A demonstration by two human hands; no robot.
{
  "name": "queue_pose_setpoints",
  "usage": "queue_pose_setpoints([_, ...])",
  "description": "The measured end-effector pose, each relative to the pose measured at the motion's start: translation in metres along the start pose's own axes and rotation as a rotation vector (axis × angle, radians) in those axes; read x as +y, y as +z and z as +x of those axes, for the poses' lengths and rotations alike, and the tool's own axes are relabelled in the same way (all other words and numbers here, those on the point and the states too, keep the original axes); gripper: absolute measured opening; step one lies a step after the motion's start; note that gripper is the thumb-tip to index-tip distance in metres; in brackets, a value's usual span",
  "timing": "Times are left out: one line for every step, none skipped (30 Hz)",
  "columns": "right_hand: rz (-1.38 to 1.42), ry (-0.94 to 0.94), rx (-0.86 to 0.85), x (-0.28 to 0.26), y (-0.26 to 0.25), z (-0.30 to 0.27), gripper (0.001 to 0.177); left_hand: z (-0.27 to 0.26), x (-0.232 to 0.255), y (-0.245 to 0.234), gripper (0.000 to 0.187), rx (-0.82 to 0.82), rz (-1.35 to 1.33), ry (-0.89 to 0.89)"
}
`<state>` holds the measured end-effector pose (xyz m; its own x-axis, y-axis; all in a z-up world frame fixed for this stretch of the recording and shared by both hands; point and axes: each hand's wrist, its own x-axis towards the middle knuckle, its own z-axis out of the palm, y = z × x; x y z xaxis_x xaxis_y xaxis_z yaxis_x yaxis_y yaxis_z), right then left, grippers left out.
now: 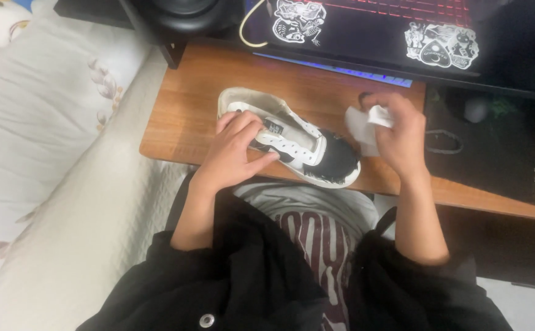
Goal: The person is cleaning a sneaker by removing its laces, wiping the exterior and interior with a cloth, and removing the insole.
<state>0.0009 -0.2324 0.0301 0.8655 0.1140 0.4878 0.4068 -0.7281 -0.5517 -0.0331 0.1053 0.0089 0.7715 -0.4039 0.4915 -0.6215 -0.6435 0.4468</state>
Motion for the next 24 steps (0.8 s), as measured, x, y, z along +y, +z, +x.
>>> queue_pose_setpoints([0.000,0.000,0.001,0.008,0.007,-0.004,0.051,0.000,-0.001,0.001,0.045,0.000,0.001,0.001])
queue_pose_setpoints([0.125,0.031,-0.005,0.015,0.013,-0.007,0.037,-0.001,-0.002,0.001,0.046,0.007,0.013,0.005])
queue_pose_setpoints([0.248,0.066,-0.011,0.024,0.018,-0.012,0.024,-0.001,-0.002,0.003,0.047,0.011,0.021,0.010])
queue_pose_setpoints([0.246,0.069,-0.010,0.000,0.015,-0.005,0.024,0.002,-0.001,0.004,0.047,0.009,0.018,0.012])
queue_pose_setpoints([0.106,-0.050,-0.123,-0.026,0.014,0.000,0.021,0.001,0.000,0.002,0.047,0.012,0.020,0.011])
queue_pose_setpoints([-0.034,-0.168,-0.236,-0.051,0.013,0.006,0.022,0.001,0.001,0.001,0.046,0.015,0.021,0.010])
queue_pose_setpoints([-0.031,-0.164,-0.236,-0.043,0.018,0.005,0.022,0.000,0.000,0.002,0.046,0.010,0.022,0.010])
queue_pose_setpoints([0.103,-0.135,-0.283,-0.036,0.024,0.005,0.015,-0.001,-0.001,0.003,0.047,0.012,0.023,0.016])
queue_pose_setpoints([0.234,-0.110,-0.333,-0.028,0.028,0.007,0.008,-0.001,-0.001,0.004,0.048,0.022,0.022,0.018])
queue_pose_setpoints([0.233,-0.112,-0.336,-0.031,0.026,0.011,0.008,0.002,-0.001,0.004,0.048,0.024,0.022,0.015])
queue_pose_setpoints([0.246,-0.131,-0.362,-0.034,0.025,0.013,0.010,0.002,-0.001,0.004,0.047,0.023,0.012,0.017])
queue_pose_setpoints([0.259,-0.151,-0.387,-0.038,0.024,0.014,0.012,0.002,-0.001,0.004,0.046,0.022,0.002,0.020])
queue_pose_setpoints([0.256,-0.150,-0.383,-0.030,0.029,0.014,0.012,0.001,-0.001,0.005,0.046,0.023,0.000,0.024])
queue_pose_setpoints([0.211,-0.164,-0.381,-0.023,0.033,0.013,0.016,0.000,-0.001,0.006,0.046,0.025,0.002,0.023])
queue_pose_setpoints([0.168,-0.182,-0.382,-0.016,0.038,0.014,0.020,-0.001,-0.002,0.005,0.045,0.029,0.007,0.018])
queue_pose_setpoints([0.166,-0.185,-0.382,-0.012,0.038,0.016,0.020,0.000,-0.002,0.004,0.045,0.032,0.008,0.019])
queue_pose_setpoints([0.115,-0.197,-0.375,-0.007,0.039,0.016,0.023,0.000,-0.002,0.005,0.045,0.034,0.003,0.020])
queue_pose_setpoints([0.063,-0.210,-0.369,-0.001,0.039,0.016,0.027,-0.001,-0.002,0.005,0.045,0.036,-0.002,0.022])
queue_pose_setpoints([0.069,-0.207,-0.375,-0.013,0.033,0.016,0.027,-0.001,-0.003,0.004,0.045,0.031,-0.002,0.015])
queue_pose_setpoints([0.127,-0.213,-0.391,-0.024,0.026,0.017,0.025,-0.002,-0.004,0.004,0.045,0.032,-0.002,0.019])
queue_pose_setpoints([0.179,-0.219,-0.403,-0.034,0.017,0.018,0.023,0.000,-0.004,0.004,0.044,0.035,-0.004,0.029])
queue_pose_setpoints([0.180,-0.216,-0.405,-0.037,0.016,0.018,0.023,-0.001,-0.004,0.005,0.044,0.033,-0.007,0.027])
queue_pose_setpoints([0.242,-0.227,-0.446,-0.041,0.015,0.020,0.017,0.000,-0.003,0.004,0.045,0.032,-0.007,0.028])
queue_pose_setpoints([0.305,-0.237,-0.487,-0.045,0.013,0.022,0.011,0.001,-0.002,0.004,0.045,0.031,-0.008,0.028])
